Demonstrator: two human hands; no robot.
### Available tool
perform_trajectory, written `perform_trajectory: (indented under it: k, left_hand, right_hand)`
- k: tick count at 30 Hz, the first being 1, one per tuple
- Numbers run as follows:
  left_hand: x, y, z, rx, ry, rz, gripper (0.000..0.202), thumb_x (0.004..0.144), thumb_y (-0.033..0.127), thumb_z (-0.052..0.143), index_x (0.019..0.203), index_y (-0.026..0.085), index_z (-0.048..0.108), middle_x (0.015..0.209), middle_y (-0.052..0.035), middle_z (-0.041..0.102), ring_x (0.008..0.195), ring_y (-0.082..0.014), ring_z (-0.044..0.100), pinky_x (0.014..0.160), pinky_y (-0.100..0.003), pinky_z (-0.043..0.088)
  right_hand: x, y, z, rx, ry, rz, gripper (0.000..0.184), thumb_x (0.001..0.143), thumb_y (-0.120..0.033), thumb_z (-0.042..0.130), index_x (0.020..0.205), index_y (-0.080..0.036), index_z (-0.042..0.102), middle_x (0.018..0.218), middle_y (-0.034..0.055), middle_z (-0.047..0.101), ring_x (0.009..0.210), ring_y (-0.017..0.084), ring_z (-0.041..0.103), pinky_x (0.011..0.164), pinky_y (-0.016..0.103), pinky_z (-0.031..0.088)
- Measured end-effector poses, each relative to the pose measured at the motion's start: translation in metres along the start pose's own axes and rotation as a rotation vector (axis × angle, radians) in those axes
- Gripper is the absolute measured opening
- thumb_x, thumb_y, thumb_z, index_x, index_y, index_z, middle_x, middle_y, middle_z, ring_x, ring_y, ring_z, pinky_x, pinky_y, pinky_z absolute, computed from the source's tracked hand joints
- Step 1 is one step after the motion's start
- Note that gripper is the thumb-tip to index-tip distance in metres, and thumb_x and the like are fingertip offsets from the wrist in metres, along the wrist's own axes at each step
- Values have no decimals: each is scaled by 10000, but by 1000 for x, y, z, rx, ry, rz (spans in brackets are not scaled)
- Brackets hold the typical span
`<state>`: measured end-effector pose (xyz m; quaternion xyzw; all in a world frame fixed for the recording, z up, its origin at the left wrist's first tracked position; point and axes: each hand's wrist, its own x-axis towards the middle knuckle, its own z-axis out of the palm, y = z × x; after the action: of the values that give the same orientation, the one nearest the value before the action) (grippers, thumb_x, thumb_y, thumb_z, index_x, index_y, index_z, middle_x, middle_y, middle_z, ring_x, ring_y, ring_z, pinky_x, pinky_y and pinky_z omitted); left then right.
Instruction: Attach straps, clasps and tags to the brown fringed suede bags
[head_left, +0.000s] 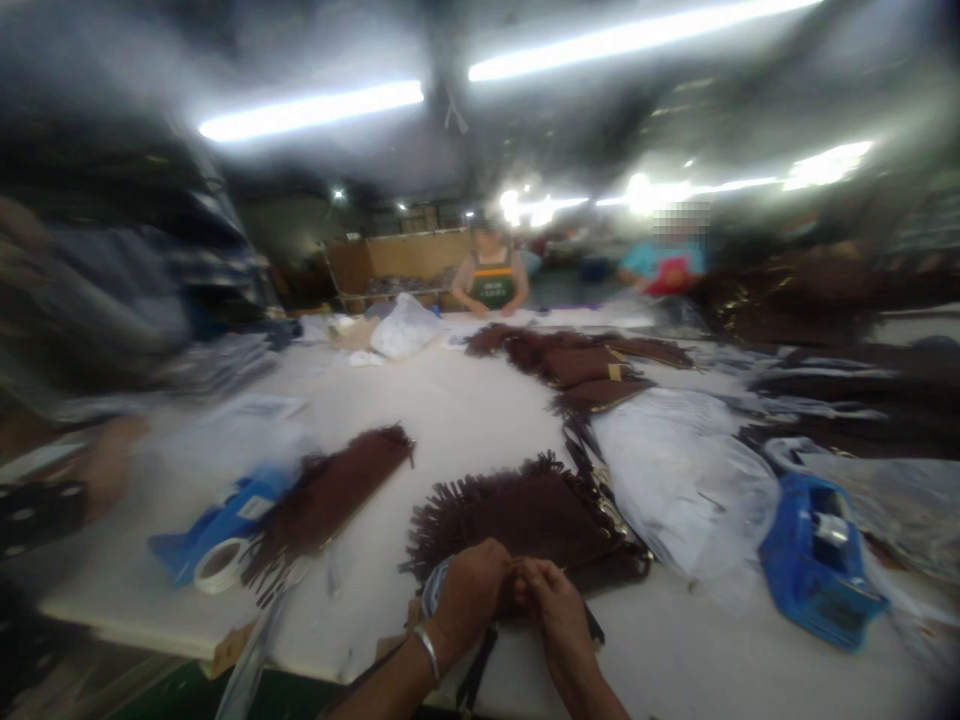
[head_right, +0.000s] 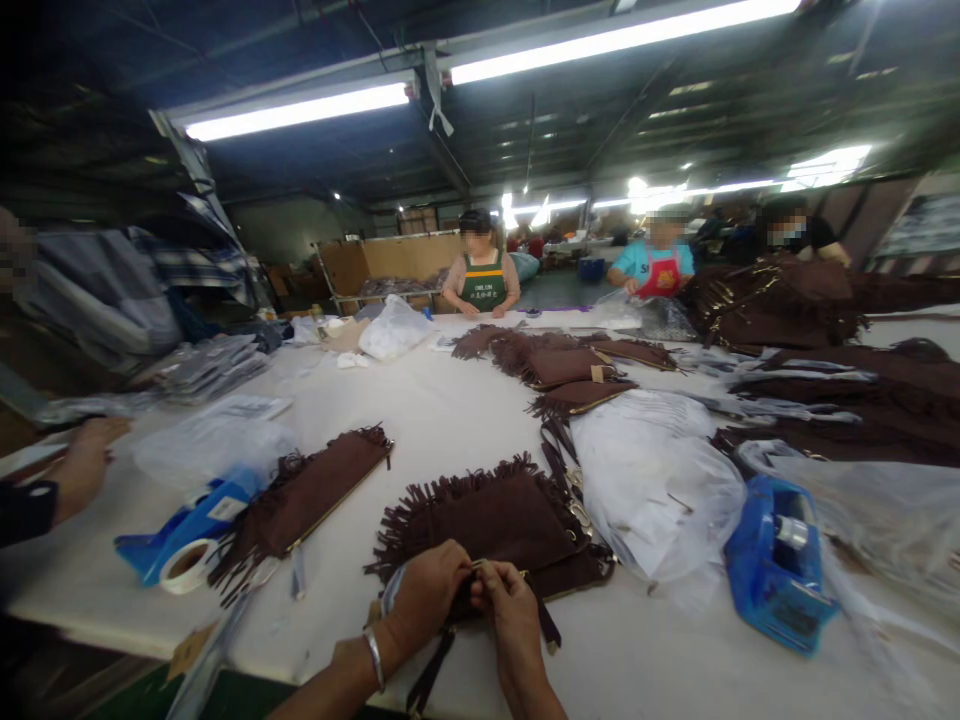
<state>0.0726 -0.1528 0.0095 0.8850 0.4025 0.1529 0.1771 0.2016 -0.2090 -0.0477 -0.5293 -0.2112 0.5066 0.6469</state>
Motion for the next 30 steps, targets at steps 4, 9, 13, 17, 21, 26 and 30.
perform_trajectory:
  k: [4, 9, 13, 17, 21, 26, 30]
  left_hand:
    - [5, -5, -3, -213, 43, -175, 151, 870, 254, 463, 834, 223, 606, 817, -3, 645, 782, -163, 585, 742, -269, 417]
    - [4, -10, -4, -316, 40, -154, 161, 831, 241, 473, 840, 218, 632, 853, -3, 651, 812, -157, 580, 753, -256, 412]
    - [2, -10, -3, -360, 54, -124, 198, 845, 257, 467, 837, 222, 662, 867, -11, 649, 834, -158, 584, 777, -256, 414]
    - [1, -8, -6, -376, 43, -114, 230, 863, 263, 454, 841, 224, 680, 887, -19, 657, 860, -158, 595, 790, -253, 421]
    - [1, -5, -9, -339, 5, -142, 216, 864, 263, 463, 944, 230, 662, 952, -18, 676, 907, -169, 601, 815, -258, 430]
    - [-1, -5, -9, -244, -34, -164, 202, 884, 274, 449, 948, 217, 632, 941, -15, 671, 887, -169, 598, 802, -264, 431]
    - [0, -7, -6, -213, -21, -132, 189, 886, 236, 445, 883, 206, 632, 901, -14, 658, 861, -161, 591, 769, -255, 422]
  right_hand:
    - [-5, 1, 3, 103, -21, -8, 389, 637, -481, 789, 850, -177, 672, 833, 39, 698, 795, 186, 669, 763, 294, 549]
    - [-13, -13, 1, -118, -59, -65, 378, 641, -451, 774, 880, -176, 673, 842, 61, 722, 828, 235, 687, 775, 321, 553]
    - [-19, -25, 0, -394, -19, -144, 326, 723, -477, 665, 886, -194, 682, 853, 60, 726, 790, 240, 692, 731, 307, 552]
    - [-21, -25, 1, -549, 9, -188, 320, 776, -480, 591, 914, -207, 687, 891, 55, 723, 771, 227, 686, 725, 296, 538]
    - [-19, -20, 0, -584, -4, -200, 329, 797, -488, 581, 940, -206, 671, 892, 48, 718, 759, 211, 677, 735, 292, 526]
    - [-14, -19, 1, -463, -12, -195, 380, 747, -503, 648, 944, -178, 647, 920, 68, 711, 821, 228, 670, 725, 301, 540]
    - [-12, -19, 1, -467, 32, -210, 399, 738, -498, 662, 970, -175, 640, 935, 80, 709, 817, 238, 674, 706, 314, 549]
